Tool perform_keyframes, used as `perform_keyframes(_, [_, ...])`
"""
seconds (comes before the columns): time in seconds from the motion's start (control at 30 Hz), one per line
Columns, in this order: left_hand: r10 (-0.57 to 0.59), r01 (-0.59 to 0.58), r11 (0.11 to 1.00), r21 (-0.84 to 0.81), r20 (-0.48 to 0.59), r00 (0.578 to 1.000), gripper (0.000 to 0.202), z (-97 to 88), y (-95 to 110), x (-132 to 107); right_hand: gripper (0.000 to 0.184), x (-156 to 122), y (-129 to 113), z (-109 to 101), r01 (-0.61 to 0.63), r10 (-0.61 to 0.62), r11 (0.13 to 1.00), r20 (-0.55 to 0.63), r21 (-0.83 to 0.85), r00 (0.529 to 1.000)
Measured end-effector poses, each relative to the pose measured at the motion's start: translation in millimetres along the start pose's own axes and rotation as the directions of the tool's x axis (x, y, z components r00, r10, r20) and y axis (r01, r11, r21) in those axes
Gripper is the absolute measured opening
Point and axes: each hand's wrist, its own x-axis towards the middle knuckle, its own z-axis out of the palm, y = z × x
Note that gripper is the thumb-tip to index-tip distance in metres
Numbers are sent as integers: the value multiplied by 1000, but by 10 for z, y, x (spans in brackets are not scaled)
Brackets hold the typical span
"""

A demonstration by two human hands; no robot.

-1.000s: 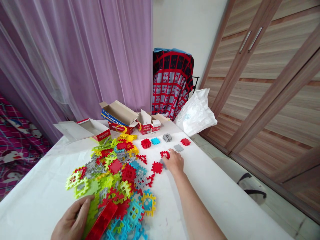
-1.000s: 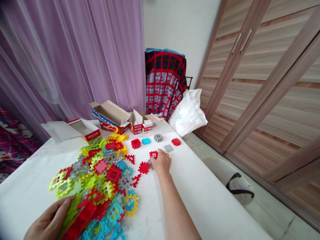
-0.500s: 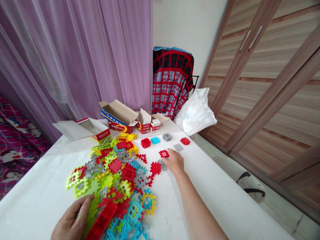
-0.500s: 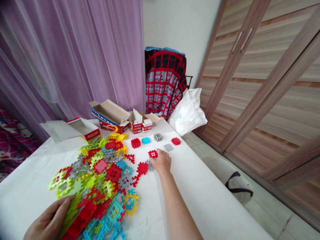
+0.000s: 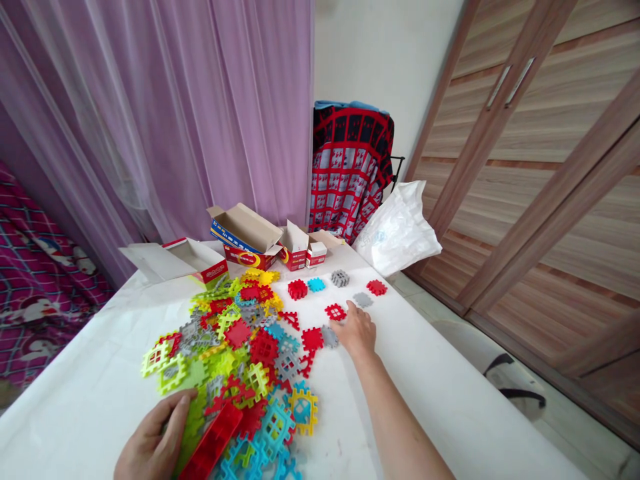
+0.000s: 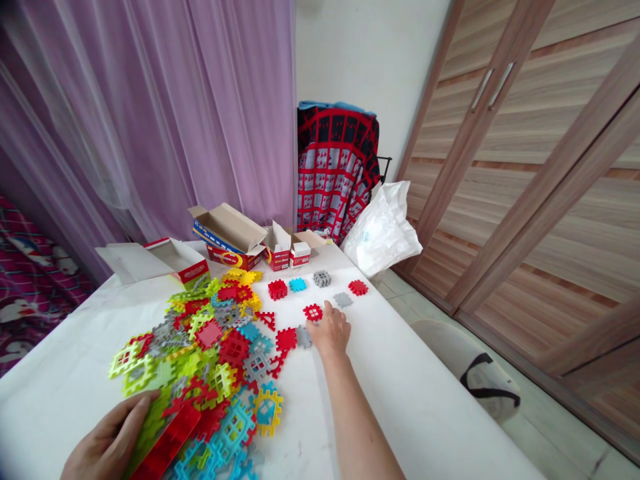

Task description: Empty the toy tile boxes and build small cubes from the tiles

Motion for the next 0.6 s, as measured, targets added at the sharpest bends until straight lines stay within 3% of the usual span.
perform_keyframes(0.17, [64, -64, 997, 35, -4, 998, 45, -1, -96, 15, 56, 3, 46, 52, 26, -25, 999, -25, 32, 999])
perform_keyframes(0.3, [90, -90, 995, 50, -9, 996, 45, 24, -151, 42, 61, 24, 1, 137, 70, -32, 972, -170, 223, 985])
perform_keyframes(0.43, [117, -116, 992, 44, -21, 993, 43, 48, -167, 57, 71, 78, -250, 234, 184, -53, 885, -301, 428, 952])
perform_keyframes(0.6, [49, -49, 999, 4, 7, 999, 49, 52, -204, 48, 77, 240, -701, 327, 193, -19, 848, -335, 494, 942])
